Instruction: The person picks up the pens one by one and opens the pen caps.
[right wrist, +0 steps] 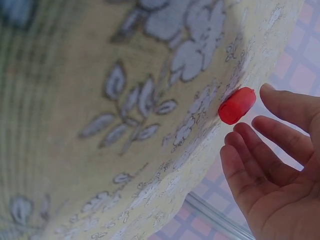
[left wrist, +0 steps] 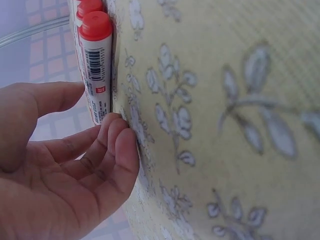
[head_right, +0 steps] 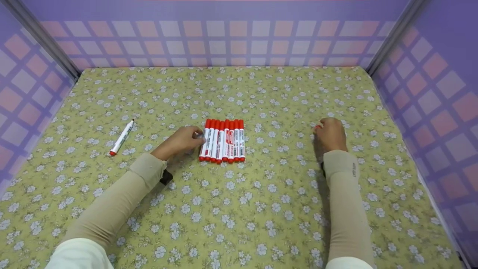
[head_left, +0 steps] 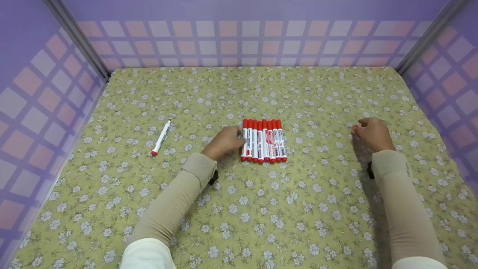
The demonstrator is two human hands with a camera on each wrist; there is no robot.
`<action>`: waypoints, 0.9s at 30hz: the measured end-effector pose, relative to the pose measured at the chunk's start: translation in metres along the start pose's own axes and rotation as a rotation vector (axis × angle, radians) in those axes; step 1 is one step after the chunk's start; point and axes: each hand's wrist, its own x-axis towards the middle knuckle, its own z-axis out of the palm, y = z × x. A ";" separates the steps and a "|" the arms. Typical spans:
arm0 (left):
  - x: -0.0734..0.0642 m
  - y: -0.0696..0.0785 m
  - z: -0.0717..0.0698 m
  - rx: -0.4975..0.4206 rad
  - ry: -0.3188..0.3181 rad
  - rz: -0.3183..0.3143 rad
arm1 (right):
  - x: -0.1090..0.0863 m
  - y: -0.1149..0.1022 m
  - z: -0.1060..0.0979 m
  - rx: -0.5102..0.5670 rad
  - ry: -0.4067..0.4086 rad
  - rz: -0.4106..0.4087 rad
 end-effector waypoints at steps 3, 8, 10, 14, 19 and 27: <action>0.002 0.001 0.000 0.016 -0.003 -0.009 | 0.000 0.000 0.000 0.000 0.008 -0.007; 0.004 0.003 0.001 0.063 0.007 -0.031 | 0.000 0.001 -0.001 -0.008 0.021 -0.028; 0.004 0.004 0.001 0.063 0.011 -0.044 | 0.000 0.002 -0.001 -0.008 0.025 -0.033; 0.006 0.004 0.002 0.048 0.021 -0.049 | 0.000 0.003 -0.001 -0.013 0.036 -0.043; 0.007 0.002 0.004 0.045 0.042 -0.020 | 0.001 0.004 0.001 -0.016 0.056 -0.072; 0.006 0.002 0.005 -0.004 0.063 -0.023 | 0.002 0.004 0.001 -0.018 0.095 -0.091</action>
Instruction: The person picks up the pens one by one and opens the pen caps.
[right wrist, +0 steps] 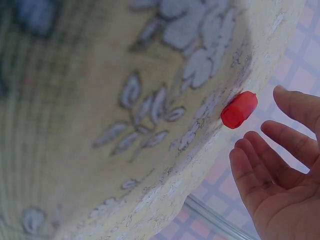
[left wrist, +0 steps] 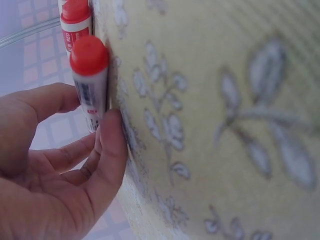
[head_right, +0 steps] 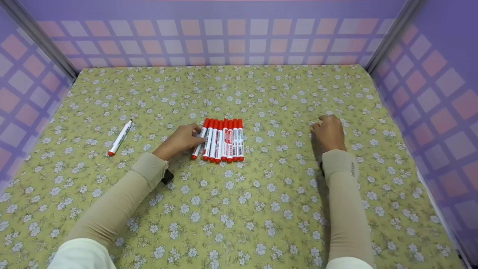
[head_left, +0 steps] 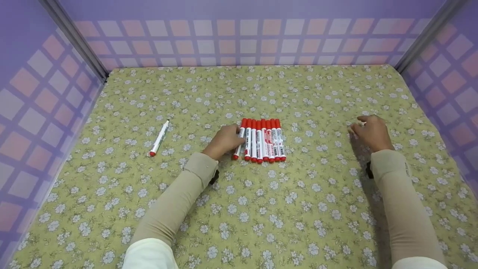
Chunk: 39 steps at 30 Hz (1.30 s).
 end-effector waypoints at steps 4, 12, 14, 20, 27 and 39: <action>-0.001 0.000 -0.002 -0.007 -0.001 -0.016 | 0.001 0.000 0.001 -0.011 0.009 -0.015; -0.001 -0.005 -0.008 -0.033 -0.012 -0.019 | 0.003 -0.006 0.002 0.008 -0.022 -0.034; -0.002 -0.007 -0.009 -0.034 -0.011 -0.007 | 0.003 -0.008 0.001 0.004 -0.032 -0.047; -0.003 -0.012 -0.013 -0.037 -0.001 0.024 | 0.002 -0.014 0.001 0.007 -0.044 -0.090; -0.005 -0.015 -0.019 -0.049 -0.003 0.032 | 0.003 -0.021 0.003 -0.013 -0.034 -0.101; -0.008 -0.021 -0.031 -0.023 -0.002 0.187 | 0.003 -0.038 0.010 -0.038 -0.072 -0.120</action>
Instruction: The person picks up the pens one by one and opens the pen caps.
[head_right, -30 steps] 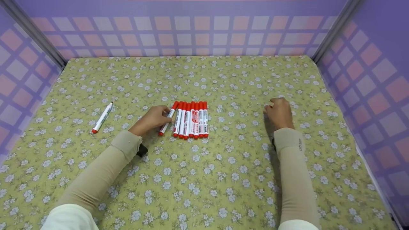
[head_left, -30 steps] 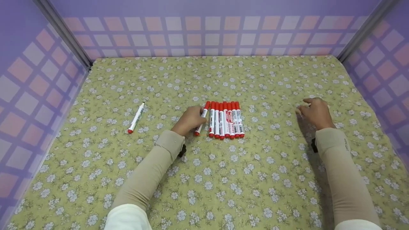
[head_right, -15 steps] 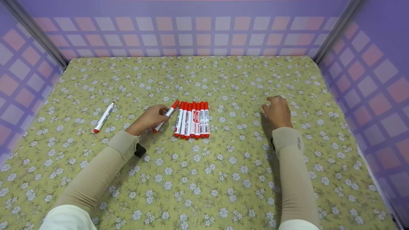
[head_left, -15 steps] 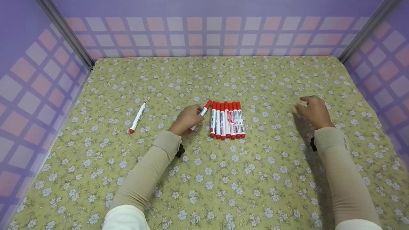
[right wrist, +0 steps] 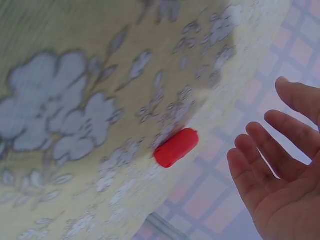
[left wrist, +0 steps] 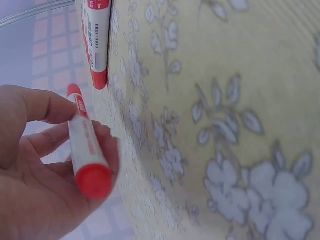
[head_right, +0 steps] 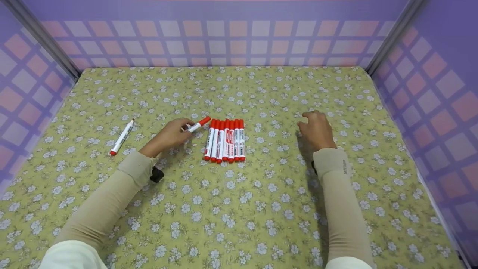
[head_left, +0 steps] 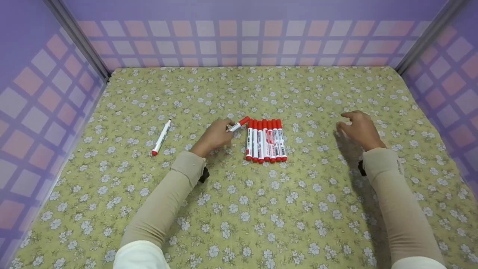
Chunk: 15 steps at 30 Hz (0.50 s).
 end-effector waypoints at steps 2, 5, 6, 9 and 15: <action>-0.001 0.000 -0.001 0.013 0.011 0.020 | 0.001 -0.004 0.001 -0.001 -0.025 -0.001; -0.003 0.000 -0.001 0.048 0.038 0.048 | 0.002 -0.012 0.003 -0.013 -0.047 -0.023; -0.003 0.001 -0.002 0.062 0.049 0.058 | 0.002 -0.016 0.004 -0.017 -0.051 -0.033; -0.005 0.002 -0.003 0.110 0.079 0.100 | 0.003 -0.027 0.005 -0.034 -0.061 -0.069; -0.007 0.004 -0.005 0.174 0.119 0.175 | 0.003 -0.051 0.009 -0.055 -0.079 -0.147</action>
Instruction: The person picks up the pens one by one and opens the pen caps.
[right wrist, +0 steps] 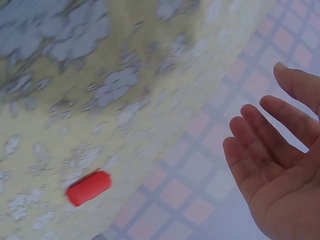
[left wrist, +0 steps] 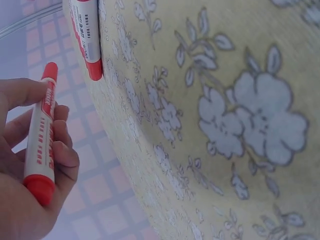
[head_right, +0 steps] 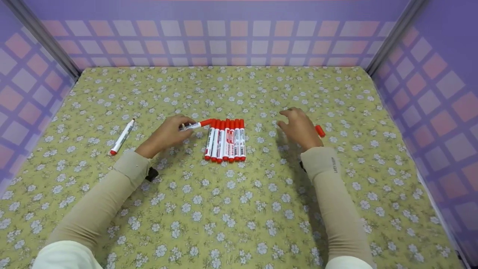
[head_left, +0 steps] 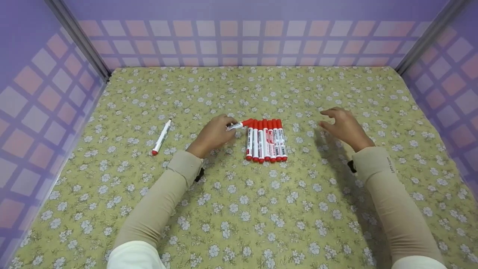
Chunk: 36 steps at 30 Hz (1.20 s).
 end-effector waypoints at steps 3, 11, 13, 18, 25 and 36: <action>-0.001 0.001 -0.001 0.019 0.019 0.045 | 0.003 -0.012 0.002 -0.006 -0.002 -0.052; -0.004 0.008 -0.003 0.145 0.070 0.246 | 0.005 -0.041 0.007 0.013 -0.058 -0.107; -0.004 0.011 -0.003 0.191 0.078 0.299 | 0.004 -0.050 0.009 0.016 -0.060 -0.144; -0.006 0.019 -0.002 0.279 0.097 0.410 | 0.002 -0.071 0.012 0.007 -0.035 -0.284; -0.011 0.030 -0.001 0.309 0.143 0.524 | -0.003 -0.095 0.018 -0.039 -0.022 -0.455; -0.016 0.044 0.001 0.364 0.188 0.603 | -0.007 -0.122 0.025 -0.071 -0.083 -0.604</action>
